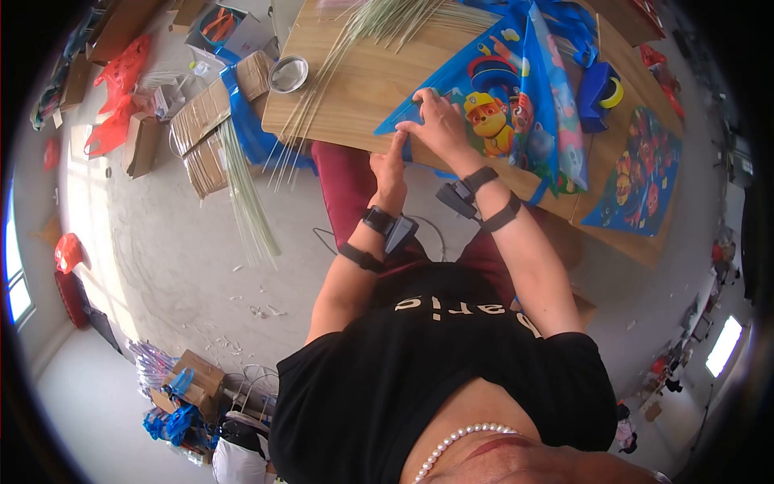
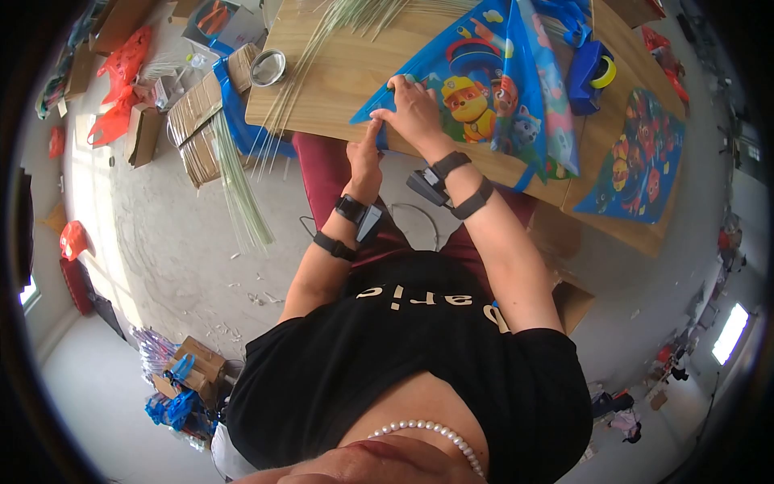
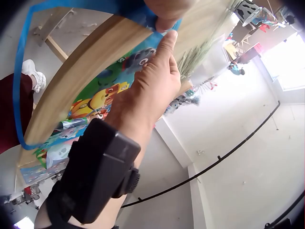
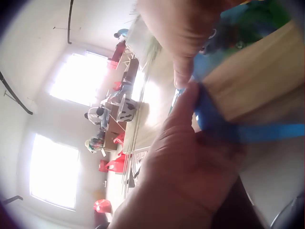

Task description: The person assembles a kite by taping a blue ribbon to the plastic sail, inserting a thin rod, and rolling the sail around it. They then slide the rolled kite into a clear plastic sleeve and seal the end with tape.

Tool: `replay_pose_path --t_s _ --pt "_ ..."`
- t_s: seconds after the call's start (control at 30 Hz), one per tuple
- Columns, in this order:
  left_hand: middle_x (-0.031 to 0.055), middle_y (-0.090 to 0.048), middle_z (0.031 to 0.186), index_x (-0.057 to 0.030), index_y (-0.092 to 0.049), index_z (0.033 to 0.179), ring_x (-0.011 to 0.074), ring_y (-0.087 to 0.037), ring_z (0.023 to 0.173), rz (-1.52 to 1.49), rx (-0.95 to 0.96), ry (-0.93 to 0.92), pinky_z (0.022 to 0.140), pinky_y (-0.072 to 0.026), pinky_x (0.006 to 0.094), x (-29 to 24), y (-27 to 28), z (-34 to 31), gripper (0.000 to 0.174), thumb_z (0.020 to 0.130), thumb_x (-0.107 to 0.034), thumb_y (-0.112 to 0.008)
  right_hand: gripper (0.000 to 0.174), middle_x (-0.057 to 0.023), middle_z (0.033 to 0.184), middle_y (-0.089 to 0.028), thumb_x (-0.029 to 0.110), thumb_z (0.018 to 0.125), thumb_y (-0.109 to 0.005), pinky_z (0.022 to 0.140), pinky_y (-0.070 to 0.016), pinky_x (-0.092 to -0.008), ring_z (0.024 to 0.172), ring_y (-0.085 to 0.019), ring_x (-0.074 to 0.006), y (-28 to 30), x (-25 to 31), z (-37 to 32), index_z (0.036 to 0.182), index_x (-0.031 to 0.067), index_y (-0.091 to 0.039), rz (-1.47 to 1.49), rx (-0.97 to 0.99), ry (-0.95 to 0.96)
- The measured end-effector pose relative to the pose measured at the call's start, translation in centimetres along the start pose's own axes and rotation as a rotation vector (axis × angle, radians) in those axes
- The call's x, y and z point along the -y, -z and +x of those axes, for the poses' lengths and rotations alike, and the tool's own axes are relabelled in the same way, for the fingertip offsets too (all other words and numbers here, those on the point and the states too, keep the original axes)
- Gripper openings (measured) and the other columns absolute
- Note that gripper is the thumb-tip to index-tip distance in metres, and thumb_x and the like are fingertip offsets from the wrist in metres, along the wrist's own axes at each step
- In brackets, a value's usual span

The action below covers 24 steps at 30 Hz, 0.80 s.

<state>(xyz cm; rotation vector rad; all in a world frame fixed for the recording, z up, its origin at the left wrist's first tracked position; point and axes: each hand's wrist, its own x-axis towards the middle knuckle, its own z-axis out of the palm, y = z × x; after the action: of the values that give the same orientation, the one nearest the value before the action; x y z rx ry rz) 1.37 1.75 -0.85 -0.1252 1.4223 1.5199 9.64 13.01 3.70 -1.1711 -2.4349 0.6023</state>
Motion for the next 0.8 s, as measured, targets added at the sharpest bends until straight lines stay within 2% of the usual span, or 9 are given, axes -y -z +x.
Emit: replay_pose_path --t_s 0.07,0.2,0.3,0.37,0.43,0.57,0.67,0.8 --pt "-0.0022 -0.065 0.103 -0.0099 -0.064 0.123 0.0092 -0.058 0.086 -0.033 0.003 -0.026 0.068 -0.0452 0.0280 0.8 0.2 0.6 0.046 0.087 -0.030 -0.085 0.057 -0.0019 0.082 -0.063 0.045 0.073 -0.089 0.074 -0.0412 -0.0425 0.076 -0.063 -0.0264 -1.5 -0.7 0.3 0.109 0.0150 -0.057 -0.029 -0.096 -0.001" --pt "-0.0006 -0.065 0.109 -0.0072 -0.063 0.126 0.0101 -0.058 0.090 -0.057 0.004 -0.029 0.073 -0.0467 0.0285 1.0 0.3 0.9 0.048 0.088 -0.027 -0.085 0.052 -0.0008 0.082 -0.064 0.044 0.072 -0.089 0.073 -0.0414 -0.0423 0.075 -0.062 -0.0263 -2.1 -1.3 0.8 0.100 0.0137 -0.058 -0.036 -0.050 -0.046" --pt "0.0008 -0.066 0.113 -0.0054 -0.063 0.127 0.0113 -0.059 0.093 -0.038 0.002 -0.007 0.077 -0.0475 0.0292 0.8 0.3 0.6 0.050 0.088 -0.027 -0.085 0.048 -0.0005 0.083 -0.065 0.044 0.073 -0.089 0.072 -0.0414 -0.0417 0.077 -0.064 -0.0252 -2.8 -1.8 1.0 0.096 0.0140 -0.059 0.003 -0.072 -0.070" --pt "0.0011 -0.066 0.113 -0.0051 -0.063 0.127 0.0116 -0.059 0.094 -0.034 0.011 -0.007 0.078 -0.0477 0.0293 0.6 0.3 0.6 0.050 0.088 -0.027 -0.085 0.047 -0.0022 0.086 -0.068 0.047 0.075 -0.085 0.074 -0.0395 -0.0448 0.083 -0.067 -0.0289 -2.5 -1.6 0.9 0.091 0.0133 -0.057 0.092 0.010 -0.179" --pt "0.0004 -0.066 0.109 -0.0060 -0.065 0.124 0.0111 -0.059 0.091 -0.036 0.020 -0.086 0.075 -0.0472 0.0288 1.0 0.4 0.9 0.047 0.087 -0.028 -0.085 0.045 -0.0008 0.085 -0.068 0.048 0.076 -0.085 0.074 -0.0392 -0.0450 0.083 -0.067 -0.0279 -2.0 -0.4 0.9 0.090 0.0140 -0.058 0.021 -0.020 -0.158" --pt "-0.0005 -0.065 0.105 -0.0067 -0.066 0.121 0.0090 -0.057 0.085 0.022 0.013 -0.074 0.069 -0.0454 0.0285 0.9 0.4 0.9 0.044 0.088 -0.029 -0.084 0.041 0.0024 0.082 -0.066 0.047 0.081 -0.082 0.075 -0.0384 -0.0459 0.083 -0.067 -0.0264 -2.1 0.5 1.0 0.088 0.0157 -0.058 -0.061 -0.071 -0.160" --pt "-0.0005 -0.065 0.103 -0.0063 -0.066 0.122 0.0083 -0.056 0.083 0.023 0.020 -0.024 0.068 -0.0447 0.0300 0.5 0.4 0.6 0.046 0.088 -0.031 -0.084 0.035 0.0014 0.083 -0.067 0.043 0.084 -0.080 0.076 -0.0383 -0.0469 0.085 -0.067 -0.0265 -2.9 0.0 1.5 0.090 0.0159 -0.059 -0.047 -0.035 -0.255" --pt "-0.0024 -0.063 0.096 -0.0100 -0.066 0.120 0.0078 -0.053 0.077 -0.048 0.044 0.054 0.064 -0.0412 0.0268 -0.4 0.1 -0.2 0.044 0.088 -0.036 -0.083 0.031 0.0001 0.086 -0.070 0.040 0.087 -0.078 0.078 -0.0398 -0.0497 0.087 -0.068 -0.0264 -3.5 0.0 1.8 0.093 0.0157 -0.059 -0.033 -0.051 -0.305"
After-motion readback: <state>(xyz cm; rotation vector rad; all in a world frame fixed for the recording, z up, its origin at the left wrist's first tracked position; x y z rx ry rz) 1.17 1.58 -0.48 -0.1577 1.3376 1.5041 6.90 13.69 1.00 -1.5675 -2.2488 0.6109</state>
